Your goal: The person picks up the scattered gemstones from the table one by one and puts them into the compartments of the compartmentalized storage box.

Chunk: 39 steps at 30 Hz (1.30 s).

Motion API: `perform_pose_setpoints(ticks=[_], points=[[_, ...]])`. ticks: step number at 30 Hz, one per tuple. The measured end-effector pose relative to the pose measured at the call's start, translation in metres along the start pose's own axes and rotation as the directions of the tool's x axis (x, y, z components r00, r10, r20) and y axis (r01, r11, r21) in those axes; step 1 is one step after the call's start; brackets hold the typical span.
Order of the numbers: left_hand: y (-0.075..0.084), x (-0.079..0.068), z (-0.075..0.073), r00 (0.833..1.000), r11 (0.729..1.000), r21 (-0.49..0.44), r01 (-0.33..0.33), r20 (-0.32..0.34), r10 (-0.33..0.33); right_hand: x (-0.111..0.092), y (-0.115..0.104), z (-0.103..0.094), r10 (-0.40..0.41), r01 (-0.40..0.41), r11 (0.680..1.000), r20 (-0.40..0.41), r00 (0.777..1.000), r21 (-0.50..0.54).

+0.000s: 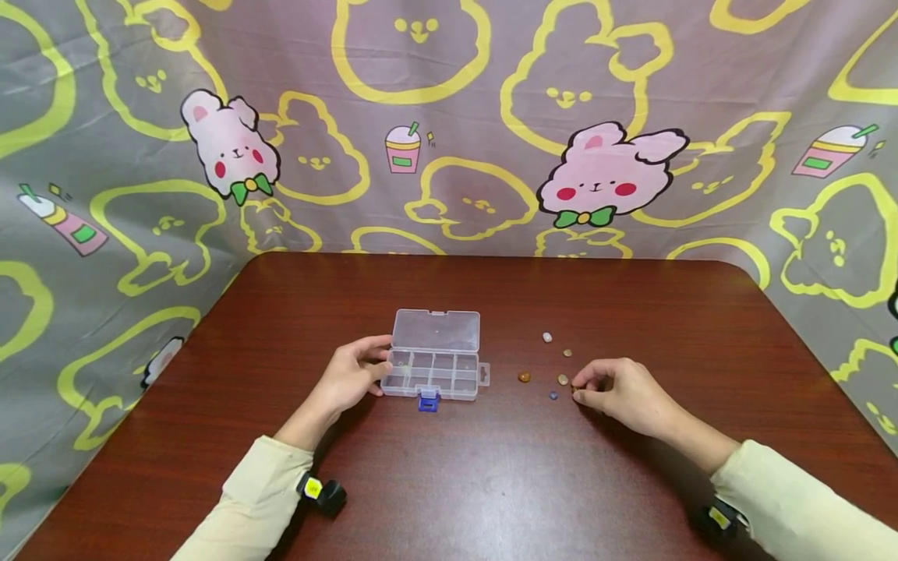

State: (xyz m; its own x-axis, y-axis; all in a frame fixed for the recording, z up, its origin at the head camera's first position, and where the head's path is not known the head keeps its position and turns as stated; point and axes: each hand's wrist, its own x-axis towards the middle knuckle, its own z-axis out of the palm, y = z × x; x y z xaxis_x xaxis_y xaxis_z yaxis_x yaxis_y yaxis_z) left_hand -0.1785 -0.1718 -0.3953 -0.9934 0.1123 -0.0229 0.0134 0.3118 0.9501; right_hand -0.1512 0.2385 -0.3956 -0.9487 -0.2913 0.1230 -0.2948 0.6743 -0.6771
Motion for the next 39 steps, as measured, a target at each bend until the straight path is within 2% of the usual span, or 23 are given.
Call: perform_pose_setpoints(ticks=[13, 24, 29, 39], points=[[0.0, 0.0, 0.0, 1.0, 1.0, -0.009, -0.002, 0.002, 0.002, -0.001, -0.007, 0.0, 0.063, -0.066, 0.995, 0.05, 0.997, 0.076], [-0.001, 0.001, 0.0, 1.0, 1.0, -0.005, 0.005, 0.0, -0.005, 0.004, -0.019, 0.004, 0.066, -0.071, 0.992, 0.056, 0.996, 0.106], [-0.002, 0.001, 0.0, 1.0, 1.0, -0.014, -0.014, 0.001, 0.014, 0.008, -0.023, 0.008, 0.043, -0.05, 0.991, 0.055, 0.998, 0.125], [-0.002, 0.001, 0.001, 1.0, 1.0, -0.012, -0.009, -0.004, 0.009, 0.019, -0.038, 0.016, 0.018, -0.029, 0.989, 0.074, 0.997, 0.146]])
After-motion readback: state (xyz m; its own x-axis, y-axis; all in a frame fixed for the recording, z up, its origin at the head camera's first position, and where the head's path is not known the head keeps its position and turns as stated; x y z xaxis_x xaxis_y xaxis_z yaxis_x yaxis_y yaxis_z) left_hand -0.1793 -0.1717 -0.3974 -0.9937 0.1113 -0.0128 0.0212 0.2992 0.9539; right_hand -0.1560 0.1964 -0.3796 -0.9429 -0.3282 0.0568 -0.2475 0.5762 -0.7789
